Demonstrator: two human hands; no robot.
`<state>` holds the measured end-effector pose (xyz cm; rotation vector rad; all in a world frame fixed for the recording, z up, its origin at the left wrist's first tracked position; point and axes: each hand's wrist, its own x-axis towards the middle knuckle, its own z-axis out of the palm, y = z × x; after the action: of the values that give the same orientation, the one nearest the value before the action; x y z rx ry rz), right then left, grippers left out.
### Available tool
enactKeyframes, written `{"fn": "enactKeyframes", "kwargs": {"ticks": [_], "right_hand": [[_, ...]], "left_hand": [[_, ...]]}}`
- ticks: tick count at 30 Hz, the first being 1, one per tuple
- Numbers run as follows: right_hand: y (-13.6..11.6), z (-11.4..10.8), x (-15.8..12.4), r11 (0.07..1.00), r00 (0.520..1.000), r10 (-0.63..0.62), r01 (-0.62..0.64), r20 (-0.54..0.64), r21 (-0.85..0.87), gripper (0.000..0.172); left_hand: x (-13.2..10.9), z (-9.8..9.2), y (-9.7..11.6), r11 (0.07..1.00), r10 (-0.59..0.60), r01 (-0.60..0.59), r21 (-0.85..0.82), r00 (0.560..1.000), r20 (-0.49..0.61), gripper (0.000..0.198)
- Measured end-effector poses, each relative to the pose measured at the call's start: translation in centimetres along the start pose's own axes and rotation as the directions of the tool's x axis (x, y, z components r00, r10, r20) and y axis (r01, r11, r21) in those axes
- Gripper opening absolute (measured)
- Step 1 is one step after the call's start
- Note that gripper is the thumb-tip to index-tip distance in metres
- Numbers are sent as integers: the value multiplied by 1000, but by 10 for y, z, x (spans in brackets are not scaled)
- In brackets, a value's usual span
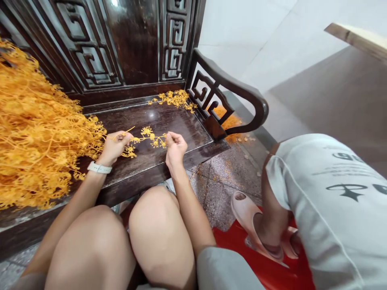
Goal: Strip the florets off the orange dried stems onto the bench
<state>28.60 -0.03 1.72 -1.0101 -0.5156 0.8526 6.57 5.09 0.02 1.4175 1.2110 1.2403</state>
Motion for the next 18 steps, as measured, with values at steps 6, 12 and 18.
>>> {"fn": "enactKeyframes", "kwargs": {"ticks": [6,12,18], "right_hand": [[-13,-25,19,995,993,-98,99,-60,6,29],[-46,-84,42,940,980,-199,196,15,-281,42],[-19,-95,21,665,976,-61,195,209,-721,60]], "left_hand": [[1,-5,-2,978,1,9,208,999,-50,14],[8,-33,-5,994,-47,60,86,987,-156,14],[6,-30,-12,987,-110,117,112,991,-71,15]]}}
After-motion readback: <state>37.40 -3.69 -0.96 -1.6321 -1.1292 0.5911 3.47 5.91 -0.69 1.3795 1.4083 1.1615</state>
